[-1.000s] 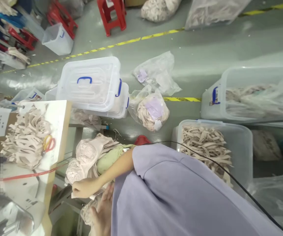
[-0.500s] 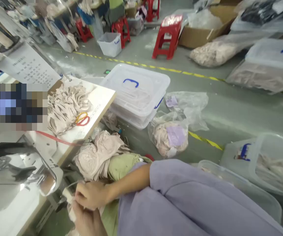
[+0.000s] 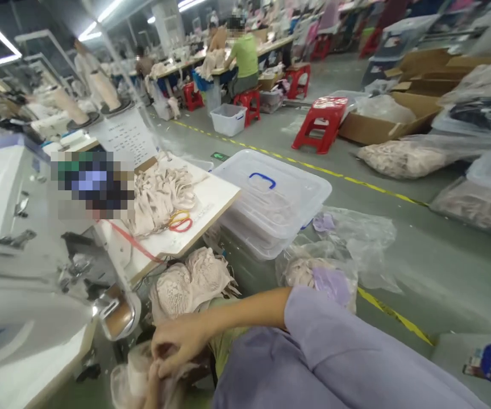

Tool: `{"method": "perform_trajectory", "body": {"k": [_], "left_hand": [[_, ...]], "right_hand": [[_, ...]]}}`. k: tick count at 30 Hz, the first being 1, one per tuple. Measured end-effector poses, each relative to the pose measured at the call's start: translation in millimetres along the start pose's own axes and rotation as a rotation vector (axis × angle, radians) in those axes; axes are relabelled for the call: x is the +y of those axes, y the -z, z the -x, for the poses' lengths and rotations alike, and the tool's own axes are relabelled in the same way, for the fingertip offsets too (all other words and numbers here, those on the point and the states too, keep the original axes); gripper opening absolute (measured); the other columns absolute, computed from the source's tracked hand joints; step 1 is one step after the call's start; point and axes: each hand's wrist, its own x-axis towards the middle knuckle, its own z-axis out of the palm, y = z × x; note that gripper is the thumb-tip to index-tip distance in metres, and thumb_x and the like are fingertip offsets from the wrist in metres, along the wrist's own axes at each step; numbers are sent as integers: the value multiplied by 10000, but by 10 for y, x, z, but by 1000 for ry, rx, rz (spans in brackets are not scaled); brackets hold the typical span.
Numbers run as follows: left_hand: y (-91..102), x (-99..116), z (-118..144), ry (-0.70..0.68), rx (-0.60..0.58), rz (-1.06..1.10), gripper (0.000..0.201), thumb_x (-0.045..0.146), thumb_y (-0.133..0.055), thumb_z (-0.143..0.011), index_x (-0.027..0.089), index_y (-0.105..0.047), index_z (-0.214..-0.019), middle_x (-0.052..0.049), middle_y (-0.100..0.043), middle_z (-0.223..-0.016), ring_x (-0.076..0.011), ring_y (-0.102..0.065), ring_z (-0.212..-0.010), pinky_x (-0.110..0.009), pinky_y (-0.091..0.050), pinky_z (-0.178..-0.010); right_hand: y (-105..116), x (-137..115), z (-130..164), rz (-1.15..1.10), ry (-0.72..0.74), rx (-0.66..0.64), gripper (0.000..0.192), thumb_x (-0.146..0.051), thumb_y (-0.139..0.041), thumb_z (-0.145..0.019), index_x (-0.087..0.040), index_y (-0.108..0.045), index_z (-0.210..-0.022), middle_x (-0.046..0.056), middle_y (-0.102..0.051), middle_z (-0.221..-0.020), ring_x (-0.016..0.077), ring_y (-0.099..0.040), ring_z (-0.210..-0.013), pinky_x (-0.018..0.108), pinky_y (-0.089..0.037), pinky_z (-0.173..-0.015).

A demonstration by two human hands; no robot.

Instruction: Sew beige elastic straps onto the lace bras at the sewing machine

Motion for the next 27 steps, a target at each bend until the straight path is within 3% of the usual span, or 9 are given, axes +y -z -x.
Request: {"method": "perform_trajectory", "body": {"k": [2,6,7,10,13,16,20,23,27], "left_hand": [[25,-17,56,59,28,42,426,634,-695,-755,231,-789,-857,-64,-726,-754,-324,-708,-869,-392,-574,-712],[132,-123,113,198,51,131,474,623,-664,-803,161,-739,-725,-44,-683,-670,-228,-668,-726,-321,-539,-711],[180,-168,104,190,-14,197,468,604,-658,-825,147,-744,-777,-50,-701,-706,-221,-673,-743,-319,-540,-741],[325,-305,91,147,-42,448,438,532,-695,-849,155,-705,-1072,-25,-726,-743,-194,-690,-756,-315,-546,-800],[362,-392,119,188,14,657,424,512,-760,-806,157,-658,-1013,-13,-706,-651,-185,-682,-634,-317,-562,-702],[257,-422,120,283,146,855,451,484,-871,-671,139,-665,-878,13,-651,-559,-152,-627,-512,-278,-532,-572],[49,-395,75,278,281,1011,405,399,-921,-607,136,-686,-808,29,-658,-604,-104,-615,-552,-232,-518,-603],[-33,-354,79,214,338,1039,345,342,-907,-651,144,-739,-878,-8,-749,-779,-125,-686,-710,-233,-549,-716],[-20,-320,140,102,333,885,337,334,-818,-792,184,-759,-1088,-54,-775,-1091,-208,-712,-1040,-308,-556,-932]], "right_hand": [[-42,-31,8,-50,-91,-8,304,-367,-731,-864,-152,-601,-1035,31,-622,-949,128,-562,-830,214,-453,-736],[-144,-48,59,-163,-243,105,188,-278,-658,-846,-176,-564,-973,-4,-605,-878,125,-548,-764,233,-441,-698],[-139,-33,72,-164,-285,170,164,-264,-638,-839,-186,-553,-955,-14,-592,-846,124,-537,-729,234,-433,-667],[-58,1,122,-81,-363,470,128,-255,-620,-844,-208,-534,-927,-13,-579,-837,123,-507,-665,245,-412,-614],[15,-57,180,56,-349,651,38,-236,-617,-892,-219,-583,-898,-12,-605,-808,115,-494,-617,253,-392,-584],[-66,-175,171,193,-231,548,81,-185,-603,-926,-235,-666,-923,-8,-673,-804,122,-584,-667,253,-432,-605],[-348,-277,40,263,-47,439,146,-158,-581,-940,-233,-695,-991,19,-734,-915,143,-686,-822,252,-512,-680],[-487,-287,-59,293,-62,461,132,-195,-575,-956,-224,-699,-993,32,-740,-929,149,-695,-829,261,-526,-682],[-514,-275,-115,305,-86,534,124,-214,-587,-962,-214,-710,-976,41,-744,-942,156,-705,-863,264,-538,-703]]}}
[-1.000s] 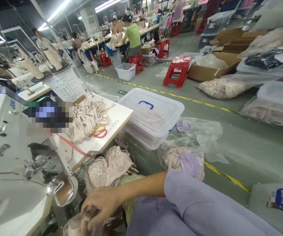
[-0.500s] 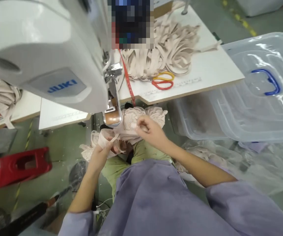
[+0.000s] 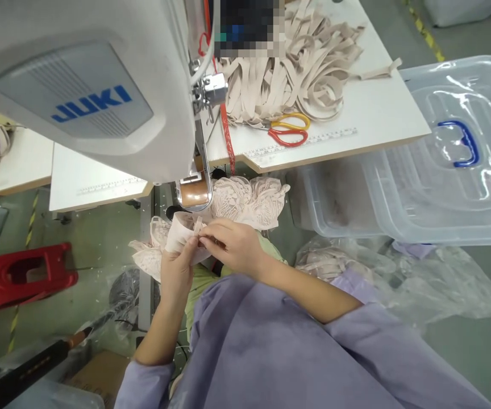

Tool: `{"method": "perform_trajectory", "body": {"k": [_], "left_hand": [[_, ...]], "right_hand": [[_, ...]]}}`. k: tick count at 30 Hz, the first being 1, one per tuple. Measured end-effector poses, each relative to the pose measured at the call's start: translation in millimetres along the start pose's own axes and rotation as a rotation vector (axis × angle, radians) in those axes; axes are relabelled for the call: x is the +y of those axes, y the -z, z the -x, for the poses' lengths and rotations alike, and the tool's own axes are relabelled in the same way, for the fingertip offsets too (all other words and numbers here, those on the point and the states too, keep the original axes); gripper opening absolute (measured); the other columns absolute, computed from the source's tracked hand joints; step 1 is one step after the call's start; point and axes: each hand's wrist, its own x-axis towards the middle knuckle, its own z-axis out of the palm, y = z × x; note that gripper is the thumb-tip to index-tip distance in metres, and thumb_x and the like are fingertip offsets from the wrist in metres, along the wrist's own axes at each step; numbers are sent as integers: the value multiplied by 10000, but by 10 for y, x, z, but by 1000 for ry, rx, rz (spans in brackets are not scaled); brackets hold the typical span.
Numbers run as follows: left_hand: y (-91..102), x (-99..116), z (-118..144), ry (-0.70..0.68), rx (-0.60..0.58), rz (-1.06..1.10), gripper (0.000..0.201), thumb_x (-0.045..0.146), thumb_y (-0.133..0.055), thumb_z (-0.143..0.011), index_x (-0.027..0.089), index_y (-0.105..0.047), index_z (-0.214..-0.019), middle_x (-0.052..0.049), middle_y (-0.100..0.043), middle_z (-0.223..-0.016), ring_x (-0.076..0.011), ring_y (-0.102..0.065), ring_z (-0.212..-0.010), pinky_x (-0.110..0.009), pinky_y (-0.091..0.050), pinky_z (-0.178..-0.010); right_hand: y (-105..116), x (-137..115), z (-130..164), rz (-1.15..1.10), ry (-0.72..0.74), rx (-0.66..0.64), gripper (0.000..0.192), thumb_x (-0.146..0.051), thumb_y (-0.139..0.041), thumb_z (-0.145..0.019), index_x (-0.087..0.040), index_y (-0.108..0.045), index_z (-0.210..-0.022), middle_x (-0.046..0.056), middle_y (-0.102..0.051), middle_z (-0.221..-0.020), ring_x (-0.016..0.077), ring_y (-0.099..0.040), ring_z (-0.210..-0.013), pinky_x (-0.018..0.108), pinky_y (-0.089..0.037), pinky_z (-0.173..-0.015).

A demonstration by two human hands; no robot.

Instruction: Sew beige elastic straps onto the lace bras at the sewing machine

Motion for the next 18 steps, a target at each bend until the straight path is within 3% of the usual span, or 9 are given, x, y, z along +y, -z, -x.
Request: {"method": "perform_trajectory", "body": {"k": [3,8,13,18], "left_hand": [[17,30,31,-69,0,-178,319,351,-762,-852,177,-758,-1119,-77,-761,-1156,-245,-694,-1120,-352,-549,-986],[12,13,65,-159,19,-356,311,354,-716,-882,145,-759,-1109,-100,-774,-1101,-256,-717,-1055,-360,-577,-923],[85,-32,98,-264,-79,-487,265,292,-676,-904,130,-758,-1098,-102,-775,-1084,-235,-716,-1026,-354,-558,-955],[193,-65,104,-341,-179,-497,202,297,-674,-896,146,-780,-977,-90,-786,-943,-232,-732,-890,-358,-592,-848]], "right_hand": [[-11,9,-3,-2,-2,36,102,-200,-610,-950,-208,-711,-959,39,-741,-918,148,-707,-827,250,-524,-652],[-39,53,34,-25,-71,20,88,-209,-616,-948,-220,-702,-965,39,-741,-950,149,-690,-783,266,-526,-668],[86,115,8,-140,-150,-199,43,-219,-647,-903,-226,-683,-880,12,-694,-854,125,-612,-660,251,-466,-592],[204,110,-118,-170,-123,-386,67,-153,-625,-830,-209,-651,-804,-11,-643,-766,107,-571,-629,232,-418,-585]]}}
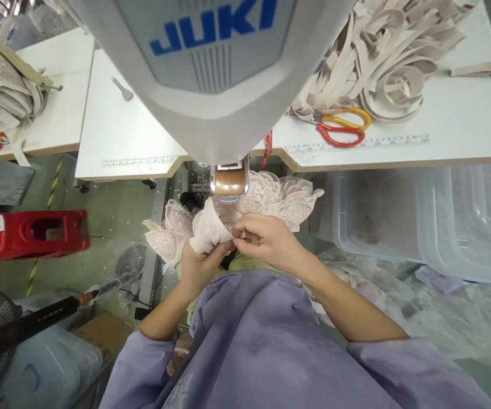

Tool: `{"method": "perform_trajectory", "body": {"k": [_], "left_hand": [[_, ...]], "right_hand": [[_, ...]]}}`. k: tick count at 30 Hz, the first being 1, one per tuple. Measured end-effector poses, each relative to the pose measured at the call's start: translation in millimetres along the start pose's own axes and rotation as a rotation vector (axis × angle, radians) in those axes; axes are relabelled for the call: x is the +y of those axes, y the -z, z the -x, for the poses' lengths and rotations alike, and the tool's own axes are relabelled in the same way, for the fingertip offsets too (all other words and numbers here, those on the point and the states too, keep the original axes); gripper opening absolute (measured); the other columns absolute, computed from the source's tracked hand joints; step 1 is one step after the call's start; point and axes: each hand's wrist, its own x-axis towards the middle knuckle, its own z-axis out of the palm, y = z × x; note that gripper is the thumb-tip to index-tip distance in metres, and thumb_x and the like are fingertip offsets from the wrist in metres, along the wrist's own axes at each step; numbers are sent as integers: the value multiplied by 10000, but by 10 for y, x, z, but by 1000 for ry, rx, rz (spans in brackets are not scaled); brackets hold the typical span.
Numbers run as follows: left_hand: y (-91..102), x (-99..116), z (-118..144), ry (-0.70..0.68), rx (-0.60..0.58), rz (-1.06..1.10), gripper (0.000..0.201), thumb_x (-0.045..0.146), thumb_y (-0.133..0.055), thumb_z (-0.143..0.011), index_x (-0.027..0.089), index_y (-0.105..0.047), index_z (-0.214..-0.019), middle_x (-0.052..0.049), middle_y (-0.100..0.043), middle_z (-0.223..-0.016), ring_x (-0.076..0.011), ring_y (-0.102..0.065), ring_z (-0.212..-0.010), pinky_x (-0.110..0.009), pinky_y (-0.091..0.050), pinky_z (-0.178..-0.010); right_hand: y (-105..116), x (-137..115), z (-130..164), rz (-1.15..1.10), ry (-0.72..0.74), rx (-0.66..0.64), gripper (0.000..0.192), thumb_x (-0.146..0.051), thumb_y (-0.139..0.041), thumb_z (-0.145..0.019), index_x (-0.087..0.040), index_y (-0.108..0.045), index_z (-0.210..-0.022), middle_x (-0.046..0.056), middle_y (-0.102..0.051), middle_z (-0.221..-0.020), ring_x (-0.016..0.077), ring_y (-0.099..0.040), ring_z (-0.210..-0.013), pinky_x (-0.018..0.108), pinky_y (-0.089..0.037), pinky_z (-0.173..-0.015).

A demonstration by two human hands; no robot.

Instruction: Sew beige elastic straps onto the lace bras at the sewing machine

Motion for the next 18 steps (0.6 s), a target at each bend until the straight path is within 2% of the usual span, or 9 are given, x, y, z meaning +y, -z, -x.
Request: {"method": "perform_trajectory", "body": {"k": [4,6,9,12,15,18], "left_hand": [[46,3,-27,57,11,-12,215,327,-681,-882,130,-764,-861,-72,-760,-784,-196,-695,-707,-314,-577,-684],[66,47,-75,115,-24,-8,215,329,-684,-877,131,-747,-822,-53,-741,-731,-179,-670,-661,-294,-555,-645],[81,126,-160,198,-96,22,199,330,-701,-866,141,-742,-911,-55,-763,-830,-193,-693,-766,-299,-562,-720],[70,149,-214,229,-102,33,250,336,-728,-848,149,-749,-1013,-74,-778,-975,-222,-707,-905,-326,-560,-834],[63,121,-241,226,-81,3,256,354,-720,-854,151,-768,-1003,-82,-782,-978,-251,-710,-950,-356,-555,-872],[99,118,-283,202,-96,-28,247,366,-708,-862,152,-773,-968,-85,-779,-958,-282,-692,-1033,-384,-538,-927]], "right_hand": [[-13,-9,-47,-51,41,-75,148,-150,-561,-853,-210,-696,-871,15,-673,-813,137,-631,-751,238,-452,-670],[-41,7,-43,-74,30,-58,141,-156,-556,-852,-198,-687,-822,16,-650,-780,131,-611,-724,234,-438,-648],[-81,26,-15,-47,-8,34,119,-168,-579,-831,-188,-649,-736,-7,-574,-696,104,-517,-613,227,-372,-568],[-85,25,-2,-10,-28,96,102,-175,-593,-822,-187,-651,-739,-10,-570,-681,105,-493,-600,235,-355,-564],[-29,22,-17,-24,-65,73,94,-210,-617,-839,-185,-679,-774,8,-630,-727,125,-555,-657,246,-395,-605],[73,22,-27,-149,-167,11,131,-246,-599,-880,-182,-709,-847,28,-697,-815,142,-615,-719,258,-447,-653]]}}
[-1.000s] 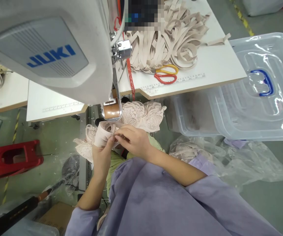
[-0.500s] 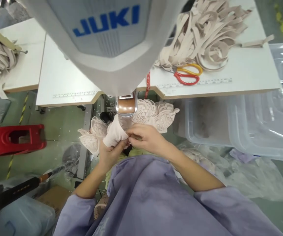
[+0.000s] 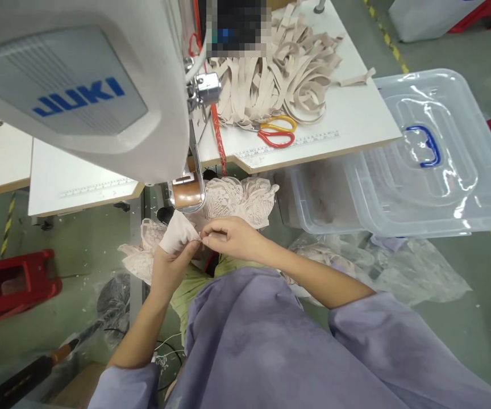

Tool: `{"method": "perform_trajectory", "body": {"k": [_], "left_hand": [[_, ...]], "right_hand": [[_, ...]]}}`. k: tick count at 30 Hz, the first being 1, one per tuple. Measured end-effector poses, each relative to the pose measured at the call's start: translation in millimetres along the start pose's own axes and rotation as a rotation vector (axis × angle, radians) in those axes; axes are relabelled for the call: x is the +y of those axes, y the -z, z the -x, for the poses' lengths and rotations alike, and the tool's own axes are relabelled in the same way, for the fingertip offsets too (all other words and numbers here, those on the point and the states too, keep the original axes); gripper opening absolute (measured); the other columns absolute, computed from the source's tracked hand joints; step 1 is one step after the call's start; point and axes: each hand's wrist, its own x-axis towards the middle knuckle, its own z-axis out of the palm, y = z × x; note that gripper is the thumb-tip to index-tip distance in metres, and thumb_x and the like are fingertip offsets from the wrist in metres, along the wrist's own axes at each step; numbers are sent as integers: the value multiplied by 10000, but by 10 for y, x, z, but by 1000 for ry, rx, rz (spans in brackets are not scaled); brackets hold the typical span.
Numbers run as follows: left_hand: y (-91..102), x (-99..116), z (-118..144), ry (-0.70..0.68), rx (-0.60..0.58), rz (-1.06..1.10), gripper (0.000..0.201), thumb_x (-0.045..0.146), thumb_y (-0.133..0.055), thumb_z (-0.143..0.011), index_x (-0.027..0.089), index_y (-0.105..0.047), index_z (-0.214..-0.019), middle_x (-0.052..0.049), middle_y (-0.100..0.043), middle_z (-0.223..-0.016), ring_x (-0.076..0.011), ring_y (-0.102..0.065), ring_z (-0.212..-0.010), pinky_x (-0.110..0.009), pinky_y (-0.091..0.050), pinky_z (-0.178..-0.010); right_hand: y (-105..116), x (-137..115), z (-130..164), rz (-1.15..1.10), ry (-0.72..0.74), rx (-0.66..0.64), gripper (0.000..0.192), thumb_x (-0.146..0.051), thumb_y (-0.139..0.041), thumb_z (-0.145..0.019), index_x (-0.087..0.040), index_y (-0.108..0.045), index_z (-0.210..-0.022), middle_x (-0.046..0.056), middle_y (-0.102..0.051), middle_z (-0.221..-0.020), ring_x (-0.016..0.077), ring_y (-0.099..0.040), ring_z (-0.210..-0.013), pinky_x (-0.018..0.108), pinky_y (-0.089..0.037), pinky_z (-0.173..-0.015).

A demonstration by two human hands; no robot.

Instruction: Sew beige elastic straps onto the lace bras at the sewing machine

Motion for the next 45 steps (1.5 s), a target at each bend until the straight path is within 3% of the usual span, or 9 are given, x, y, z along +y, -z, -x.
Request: {"method": "perform_trajectory", "body": {"k": [6,11,17,23,26,31,36,43,45], "left_hand": [[138,139,-69,-26,-76,-92,315,363,-702,-872,186,-747,-1129,-70,-759,-1079,-257,-682,-1011,-340,-517,-907],[126,234,-45,-55,-132,-151,279,334,-693,-879,188,-754,-1107,-72,-753,-1064,-259,-679,-985,-337,-527,-869],[19,305,23,-46,-171,-169,226,331,-683,-886,184,-751,-1044,-78,-763,-988,-254,-698,-926,-341,-547,-856],[-9,347,-49,-37,-133,-229,159,329,-714,-852,194,-766,-916,-55,-749,-855,-236,-668,-845,-314,-526,-759],[15,342,-113,-24,-152,-204,182,358,-731,-840,178,-757,-852,-37,-723,-802,-205,-634,-782,-289,-498,-713],[23,346,-190,59,-213,-77,233,384,-736,-844,163,-699,-783,-12,-664,-742,-151,-581,-712,-254,-471,-679],[-34,303,-248,80,-189,73,279,398,-772,-809,163,-657,-713,-11,-621,-699,-134,-549,-655,-239,-460,-611],[-149,378,-230,84,-73,274,254,362,-817,-770,173,-649,-747,-1,-643,-667,-151,-614,-650,-263,-504,-640],[-115,376,-172,96,-64,268,241,382,-803,-788,173,-689,-828,-24,-689,-759,-172,-652,-727,-277,-528,-691]], "right_hand": [[176,-46,71,37,-77,-10,150,-288,-602,-912,-213,-623,-1040,5,-691,-899,125,-580,-693,249,-412,-616],[211,-73,95,218,40,-49,66,-235,-566,-922,-227,-510,-956,-46,-580,-748,108,-486,-596,245,-325,-574],[232,-143,68,181,73,-99,110,-155,-553,-875,-227,-483,-920,-68,-536,-713,101,-460,-567,245,-316,-576],[329,-166,-14,116,8,-117,163,-205,-613,-877,-224,-589,-1036,-26,-683,-832,147,-604,-720,258,-403,-650],[383,-121,-88,67,-20,-171,135,-276,-669,-858,-215,-708,-973,10,-733,-936,180,-660,-854,267,-449,-706],[364,-56,-123,-203,-187,-224,168,-342,-660,-850,-201,-752,-855,-21,-664,-713,120,-575,-619,228,-399,-536],[284,-45,-83,-326,-246,-162,210,-380,-661,-853,-191,-752,-868,-2,-691,-739,127,-584,-611,229,-405,-516],[292,-198,-90,14,-30,22,127,-265,-631,-865,-194,-736,-858,1,-712,-774,160,-628,-736,254,-436,-641],[354,-277,-106,47,34,3,130,-216,-612,-853,-198,-739,-868,-2,-712,-782,154,-623,-733,253,-434,-646]]}}
